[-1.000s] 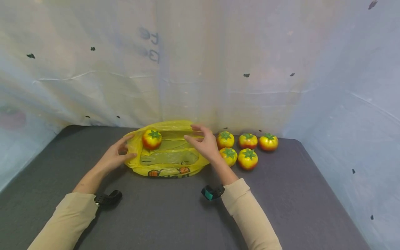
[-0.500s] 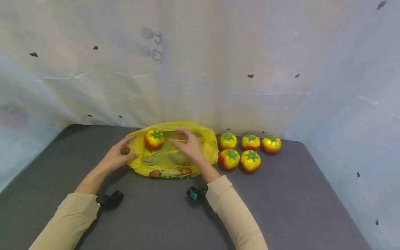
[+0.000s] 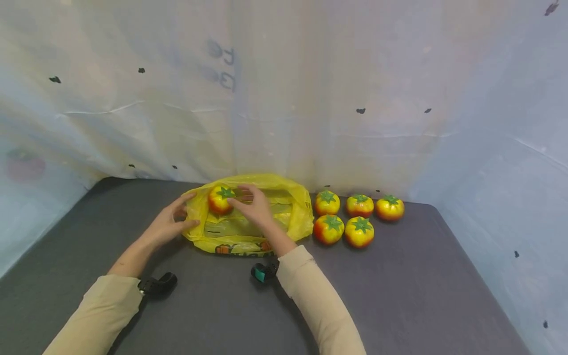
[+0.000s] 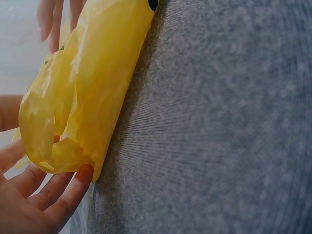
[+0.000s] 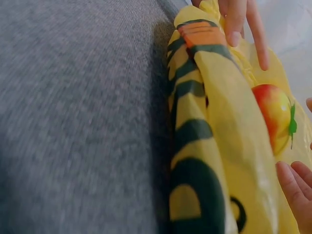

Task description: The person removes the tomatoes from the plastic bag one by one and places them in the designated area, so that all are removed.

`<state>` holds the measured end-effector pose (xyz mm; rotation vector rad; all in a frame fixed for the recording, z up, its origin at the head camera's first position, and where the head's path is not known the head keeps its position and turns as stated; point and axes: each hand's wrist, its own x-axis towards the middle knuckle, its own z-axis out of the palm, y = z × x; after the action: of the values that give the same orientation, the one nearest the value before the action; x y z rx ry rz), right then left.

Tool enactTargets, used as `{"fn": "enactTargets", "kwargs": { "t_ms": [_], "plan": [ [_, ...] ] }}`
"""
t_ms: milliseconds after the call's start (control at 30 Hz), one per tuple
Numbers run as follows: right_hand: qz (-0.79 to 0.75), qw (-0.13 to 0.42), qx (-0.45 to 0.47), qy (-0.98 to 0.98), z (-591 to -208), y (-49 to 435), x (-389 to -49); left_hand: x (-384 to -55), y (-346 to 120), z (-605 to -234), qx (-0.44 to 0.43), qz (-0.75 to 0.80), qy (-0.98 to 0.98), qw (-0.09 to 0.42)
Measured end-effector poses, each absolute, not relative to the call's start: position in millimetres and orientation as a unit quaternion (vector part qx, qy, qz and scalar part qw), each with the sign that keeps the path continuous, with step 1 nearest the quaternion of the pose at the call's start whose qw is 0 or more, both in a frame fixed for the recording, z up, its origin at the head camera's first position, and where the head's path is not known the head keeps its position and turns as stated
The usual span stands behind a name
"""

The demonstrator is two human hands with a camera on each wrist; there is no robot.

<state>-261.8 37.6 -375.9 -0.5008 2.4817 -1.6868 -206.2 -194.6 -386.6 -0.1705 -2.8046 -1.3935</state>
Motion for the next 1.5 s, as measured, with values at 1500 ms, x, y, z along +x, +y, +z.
{"fn": "enactTargets", "kwargs": {
  "t_ms": [1500],
  "plan": [
    [-0.502, 0.063, -0.204, 0.838, -369, 22, -241, -207, -197, -386, -0.049, -0.46, -0.886, 0.004]
  ]
}}
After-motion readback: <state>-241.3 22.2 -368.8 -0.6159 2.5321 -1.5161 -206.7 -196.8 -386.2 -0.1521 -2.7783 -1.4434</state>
